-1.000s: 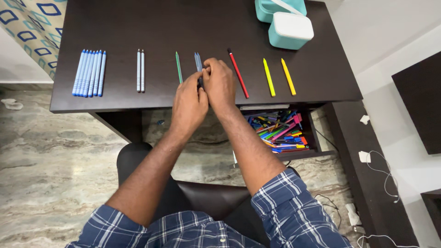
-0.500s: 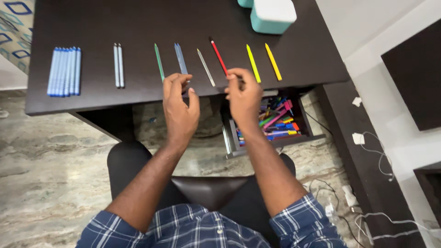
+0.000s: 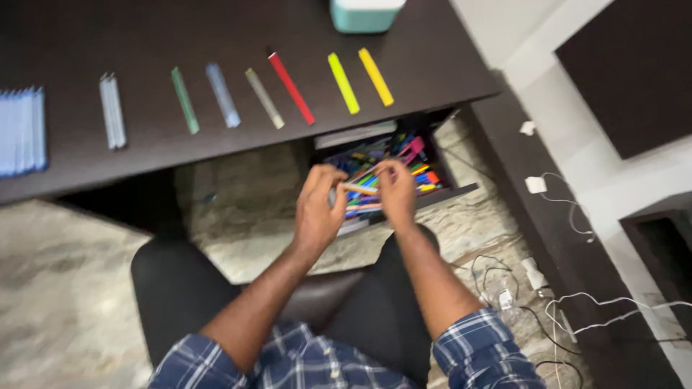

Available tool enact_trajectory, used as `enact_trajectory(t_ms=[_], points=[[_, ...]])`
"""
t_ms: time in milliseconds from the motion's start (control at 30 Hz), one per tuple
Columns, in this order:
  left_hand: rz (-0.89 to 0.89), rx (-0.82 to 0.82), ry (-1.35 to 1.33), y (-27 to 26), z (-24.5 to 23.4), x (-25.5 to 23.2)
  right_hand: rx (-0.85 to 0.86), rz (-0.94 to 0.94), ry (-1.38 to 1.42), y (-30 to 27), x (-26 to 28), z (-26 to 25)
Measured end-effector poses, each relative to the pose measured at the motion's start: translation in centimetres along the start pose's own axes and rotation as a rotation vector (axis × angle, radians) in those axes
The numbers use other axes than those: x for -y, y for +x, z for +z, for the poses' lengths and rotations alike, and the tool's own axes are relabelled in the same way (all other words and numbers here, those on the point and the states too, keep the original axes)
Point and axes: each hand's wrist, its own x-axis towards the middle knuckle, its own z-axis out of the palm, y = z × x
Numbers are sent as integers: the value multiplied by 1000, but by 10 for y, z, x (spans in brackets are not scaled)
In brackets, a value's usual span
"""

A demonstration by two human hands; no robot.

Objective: The person takes pens from a drawer and arranges them on the desk by color. They repeatedly reach into the drawer, select pens, and place them in rows on the desk surface.

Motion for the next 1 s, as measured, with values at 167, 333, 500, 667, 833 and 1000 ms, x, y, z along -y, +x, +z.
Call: enact_trajectory(t_ms=[167,333,500,667,833,1000], points=[[-174,44,-43,-17,38,44,34,162,47,-10,-22,8],[-306,65,-44,-31,66,71,49,94,-2,-11,-31,5],[-277,108,78,-50,78,79,68,103,-27,-15,-40,7],[-219,153,190,-59,82,82,107,189,51,-23,-50,1],[-276,145,139,-68,80,85,172,166,-137,-30,-76,1],[-213,184,181,-76,81,88,246,28,-373,-27,-96,8]])
